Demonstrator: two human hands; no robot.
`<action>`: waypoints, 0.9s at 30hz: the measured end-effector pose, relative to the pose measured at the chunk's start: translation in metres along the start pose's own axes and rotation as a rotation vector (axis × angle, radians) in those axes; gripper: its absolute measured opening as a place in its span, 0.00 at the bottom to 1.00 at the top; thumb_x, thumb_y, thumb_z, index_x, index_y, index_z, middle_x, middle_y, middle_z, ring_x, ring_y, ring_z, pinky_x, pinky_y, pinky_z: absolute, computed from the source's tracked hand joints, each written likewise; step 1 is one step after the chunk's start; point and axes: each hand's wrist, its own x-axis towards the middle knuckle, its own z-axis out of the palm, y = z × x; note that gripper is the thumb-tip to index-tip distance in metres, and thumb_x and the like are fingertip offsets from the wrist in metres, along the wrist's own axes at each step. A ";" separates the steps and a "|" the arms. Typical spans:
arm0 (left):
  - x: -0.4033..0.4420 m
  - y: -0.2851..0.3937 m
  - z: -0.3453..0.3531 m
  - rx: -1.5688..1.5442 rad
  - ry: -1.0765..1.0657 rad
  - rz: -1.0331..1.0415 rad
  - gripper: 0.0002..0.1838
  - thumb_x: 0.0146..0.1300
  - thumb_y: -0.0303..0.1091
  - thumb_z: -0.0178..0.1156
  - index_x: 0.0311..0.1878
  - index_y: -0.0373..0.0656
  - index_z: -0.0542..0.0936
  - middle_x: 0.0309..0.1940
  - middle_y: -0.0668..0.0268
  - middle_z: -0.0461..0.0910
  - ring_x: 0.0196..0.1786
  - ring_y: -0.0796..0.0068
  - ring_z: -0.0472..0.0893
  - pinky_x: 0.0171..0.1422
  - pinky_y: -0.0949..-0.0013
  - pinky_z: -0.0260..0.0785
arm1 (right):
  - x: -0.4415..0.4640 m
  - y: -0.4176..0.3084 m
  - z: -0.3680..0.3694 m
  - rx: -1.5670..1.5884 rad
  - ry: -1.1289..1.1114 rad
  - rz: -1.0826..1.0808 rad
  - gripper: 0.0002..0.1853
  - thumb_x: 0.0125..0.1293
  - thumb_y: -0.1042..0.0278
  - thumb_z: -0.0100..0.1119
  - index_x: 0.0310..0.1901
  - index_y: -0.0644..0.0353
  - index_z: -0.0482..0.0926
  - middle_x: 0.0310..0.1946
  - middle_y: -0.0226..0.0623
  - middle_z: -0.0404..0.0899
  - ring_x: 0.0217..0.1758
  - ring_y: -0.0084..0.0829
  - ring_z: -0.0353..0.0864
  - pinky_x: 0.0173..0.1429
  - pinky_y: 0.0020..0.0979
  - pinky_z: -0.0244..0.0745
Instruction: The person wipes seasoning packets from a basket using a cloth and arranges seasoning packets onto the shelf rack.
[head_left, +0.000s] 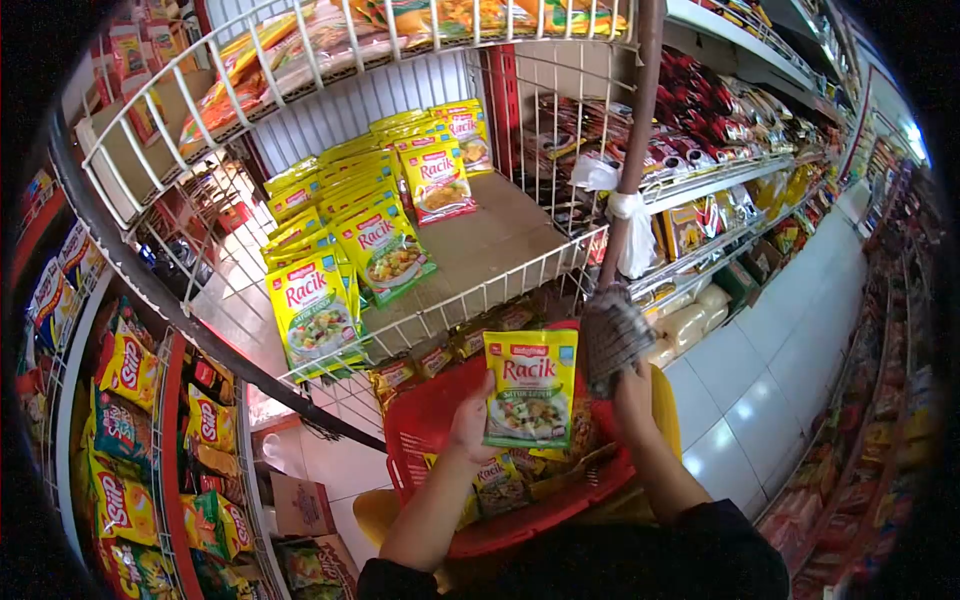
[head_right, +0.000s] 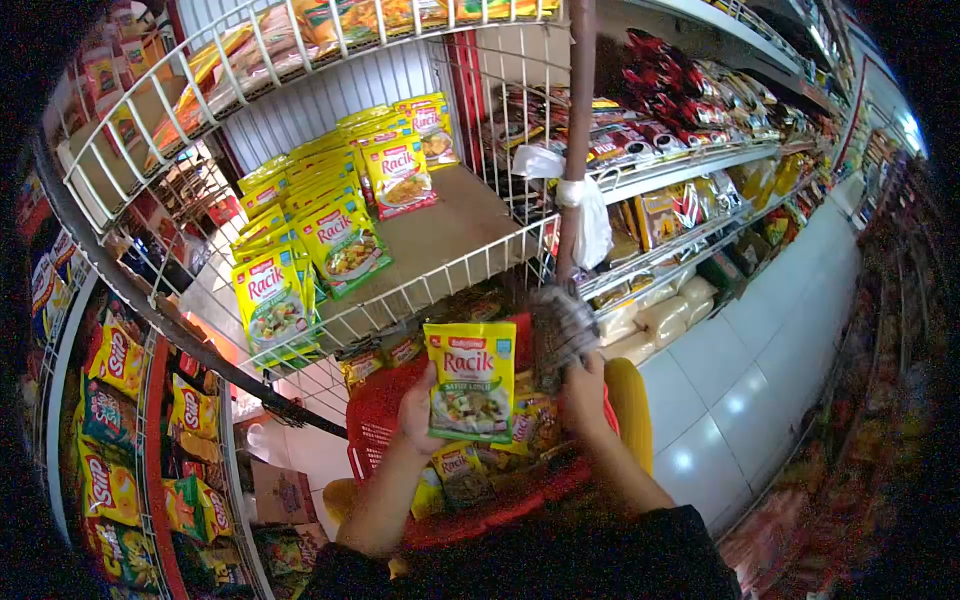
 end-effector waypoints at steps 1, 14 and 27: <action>0.002 -0.003 -0.002 0.077 0.035 -0.010 0.30 0.65 0.57 0.42 0.60 0.43 0.66 0.54 0.58 0.73 0.54 0.61 0.74 0.60 0.58 0.64 | -0.005 0.002 0.004 0.008 -0.015 0.080 0.20 0.56 0.74 0.54 0.53 0.60 0.70 0.48 0.41 0.71 0.48 0.39 0.72 0.54 0.36 0.67; 0.008 -0.008 -0.007 0.671 0.578 0.651 0.26 0.67 0.53 0.44 0.55 0.40 0.69 0.44 0.66 0.75 0.45 0.74 0.73 0.52 0.67 0.66 | -0.080 0.031 0.023 -0.363 -0.755 -0.135 0.25 0.56 0.75 0.50 0.59 0.64 0.63 0.56 0.43 0.66 0.60 0.38 0.64 0.63 0.34 0.60; -0.012 0.005 -0.014 1.391 0.041 0.647 0.27 0.69 0.49 0.39 0.60 0.37 0.66 0.55 0.60 0.71 0.58 0.70 0.70 0.64 0.68 0.58 | 0.002 -0.161 0.046 -1.006 -0.942 -0.877 0.19 0.37 0.77 0.60 0.38 0.60 0.81 0.47 0.43 0.73 0.50 0.40 0.71 0.54 0.40 0.66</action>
